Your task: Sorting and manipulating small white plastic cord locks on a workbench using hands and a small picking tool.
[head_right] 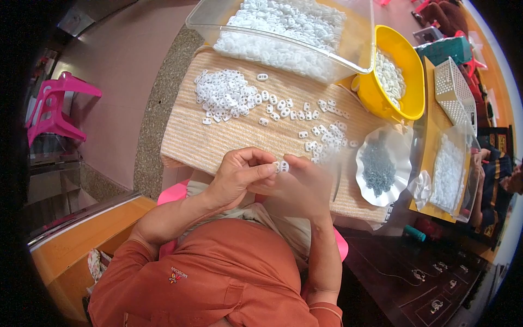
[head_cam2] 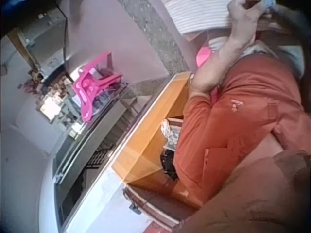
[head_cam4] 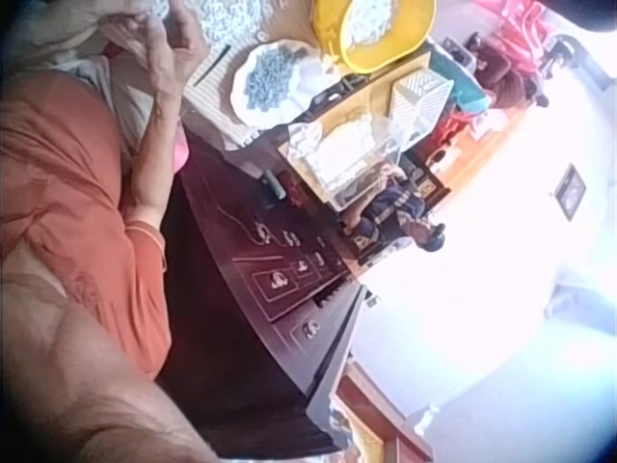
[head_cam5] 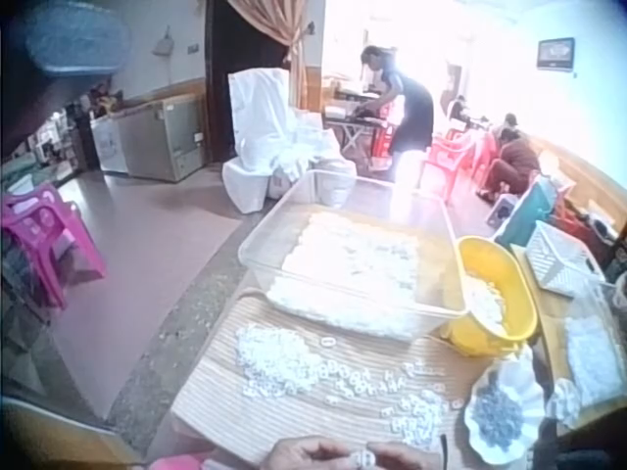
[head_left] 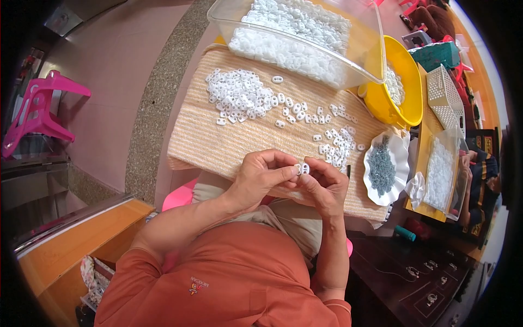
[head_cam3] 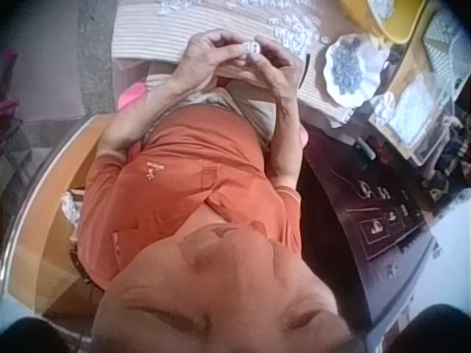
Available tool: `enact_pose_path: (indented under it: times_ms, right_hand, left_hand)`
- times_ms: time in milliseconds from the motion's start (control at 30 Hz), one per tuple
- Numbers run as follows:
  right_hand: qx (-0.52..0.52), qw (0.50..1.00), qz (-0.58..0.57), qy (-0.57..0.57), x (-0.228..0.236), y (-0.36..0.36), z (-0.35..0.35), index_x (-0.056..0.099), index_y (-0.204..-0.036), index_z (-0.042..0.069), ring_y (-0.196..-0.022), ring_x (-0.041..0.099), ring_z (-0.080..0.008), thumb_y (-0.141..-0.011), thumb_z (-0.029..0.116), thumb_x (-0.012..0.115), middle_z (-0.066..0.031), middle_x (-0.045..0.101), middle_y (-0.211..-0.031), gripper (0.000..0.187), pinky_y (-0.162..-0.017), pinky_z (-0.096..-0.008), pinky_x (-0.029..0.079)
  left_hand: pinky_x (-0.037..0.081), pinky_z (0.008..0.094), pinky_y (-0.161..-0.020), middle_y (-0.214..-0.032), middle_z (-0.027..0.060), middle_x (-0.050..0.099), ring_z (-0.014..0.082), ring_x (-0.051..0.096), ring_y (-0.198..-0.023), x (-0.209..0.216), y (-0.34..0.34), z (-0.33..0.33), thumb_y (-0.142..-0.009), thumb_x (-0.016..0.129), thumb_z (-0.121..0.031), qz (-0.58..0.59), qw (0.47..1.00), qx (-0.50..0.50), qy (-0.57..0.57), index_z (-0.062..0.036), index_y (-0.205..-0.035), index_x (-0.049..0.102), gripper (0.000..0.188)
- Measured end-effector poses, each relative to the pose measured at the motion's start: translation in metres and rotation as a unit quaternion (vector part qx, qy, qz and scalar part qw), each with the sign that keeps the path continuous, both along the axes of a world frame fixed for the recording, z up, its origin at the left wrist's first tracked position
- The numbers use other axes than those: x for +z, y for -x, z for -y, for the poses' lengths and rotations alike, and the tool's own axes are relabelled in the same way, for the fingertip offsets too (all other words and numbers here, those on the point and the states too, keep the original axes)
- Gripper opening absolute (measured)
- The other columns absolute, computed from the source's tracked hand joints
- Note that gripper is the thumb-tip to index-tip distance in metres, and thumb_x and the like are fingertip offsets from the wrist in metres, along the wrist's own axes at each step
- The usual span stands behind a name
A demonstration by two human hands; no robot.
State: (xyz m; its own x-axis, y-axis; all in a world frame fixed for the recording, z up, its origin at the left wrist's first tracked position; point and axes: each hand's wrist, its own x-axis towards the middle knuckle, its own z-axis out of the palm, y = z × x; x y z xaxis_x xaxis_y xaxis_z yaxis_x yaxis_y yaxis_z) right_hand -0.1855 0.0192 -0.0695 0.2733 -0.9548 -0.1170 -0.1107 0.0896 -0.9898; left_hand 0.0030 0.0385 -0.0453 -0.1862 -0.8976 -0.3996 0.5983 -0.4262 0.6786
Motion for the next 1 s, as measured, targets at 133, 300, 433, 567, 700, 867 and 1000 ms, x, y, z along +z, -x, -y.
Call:
enact_pose_path:
  times_ms: [133, 300, 433, 567, 700, 867, 1000]
  right_hand:
    - [0.026, 0.996, -0.060, 0.064, -0.005, 0.004, 0.002, 0.061, -0.113, -0.005, -0.082, 0.064, -0.0126, -0.083, -0.004, 0.068, -0.0068, 0.066, -0.092, 0.031, -0.073, -0.0246, 0.053]
    - [0.044, 0.995, -0.068, 0.058, -0.007, 0.007, 0.003, 0.061, -0.114, -0.006, -0.084, 0.065, -0.0142, -0.082, -0.005, 0.068, -0.0093, 0.067, -0.095, 0.032, -0.075, -0.0263, 0.054]
    - [0.049, 0.994, -0.084, 0.049, -0.005, 0.006, 0.002, 0.061, -0.114, -0.006, -0.086, 0.066, -0.0160, -0.082, -0.005, 0.068, -0.0113, 0.067, -0.098, 0.032, -0.076, -0.0280, 0.055]
    - [0.051, 0.997, -0.041, 0.051, -0.008, 0.010, 0.002, 0.061, -0.113, -0.006, -0.085, 0.066, -0.0160, -0.082, -0.004, 0.068, -0.0112, 0.067, -0.096, 0.032, -0.075, -0.0278, 0.055]
    - [0.023, 0.999, 0.009, 0.024, -0.010, 0.009, 0.000, 0.064, -0.110, -0.001, -0.084, 0.065, -0.0148, -0.077, 0.001, 0.072, -0.0090, 0.068, -0.094, 0.034, -0.074, -0.0271, 0.053]
    - [0.025, 0.999, -0.018, 0.038, -0.004, 0.009, -0.002, 0.063, -0.110, -0.006, -0.084, 0.064, -0.0153, -0.081, 0.004, 0.073, -0.0095, 0.067, -0.095, 0.032, -0.075, -0.0259, 0.052]
    - [0.035, 0.994, 0.086, 0.051, 0.002, 0.000, -0.002, 0.065, -0.108, -0.003, -0.082, 0.058, -0.0128, -0.078, 0.007, 0.076, -0.0064, 0.059, -0.093, 0.033, -0.073, -0.0231, 0.048]
  left_hand:
    - [0.057, 0.0239, -0.066, -0.088, 0.0070, 0.067, 0.0110, 0.066, -0.072, 0.001, 0.000, 0.000, -0.086, 0.067, -0.005, -0.018, 1.000, -0.006, -0.006, 0.0005, -0.100, 0.064, 0.016]
    - [0.057, 0.0240, -0.066, -0.088, 0.0072, 0.068, 0.0113, 0.066, -0.072, -0.001, 0.000, -0.001, -0.086, 0.067, -0.005, -0.036, 0.999, -0.009, -0.024, 0.0003, -0.100, 0.064, 0.015]
    - [0.058, 0.0247, -0.066, -0.089, 0.0074, 0.068, 0.0118, 0.066, -0.072, -0.002, 0.000, -0.002, -0.086, 0.067, -0.004, -0.049, 0.998, -0.010, -0.031, 0.0002, -0.100, 0.064, 0.015]
    - [0.058, 0.0258, -0.066, -0.089, 0.0077, 0.068, 0.0124, 0.066, -0.072, -0.003, 0.000, -0.002, -0.085, 0.068, -0.004, -0.048, 0.998, -0.013, -0.024, 0.0000, -0.100, 0.064, 0.015]
    - [0.058, 0.0280, -0.068, -0.089, 0.0071, 0.067, 0.0133, 0.066, -0.076, -0.004, -0.001, -0.001, -0.085, 0.068, -0.004, -0.104, 0.993, -0.039, -0.044, -0.0015, -0.099, 0.063, 0.015]
    - [0.058, 0.0297, -0.071, -0.090, 0.0064, 0.066, 0.0136, 0.065, -0.079, -0.005, -0.001, 0.000, -0.086, 0.067, -0.003, -0.142, 0.987, -0.058, -0.047, -0.0037, -0.100, 0.062, 0.015]
    - [0.057, 0.0296, -0.074, -0.090, 0.0054, 0.065, 0.0133, 0.064, -0.081, -0.005, -0.001, -0.001, -0.088, 0.065, -0.004, -0.191, 0.978, -0.072, -0.037, -0.0041, -0.096, 0.060, 0.010]
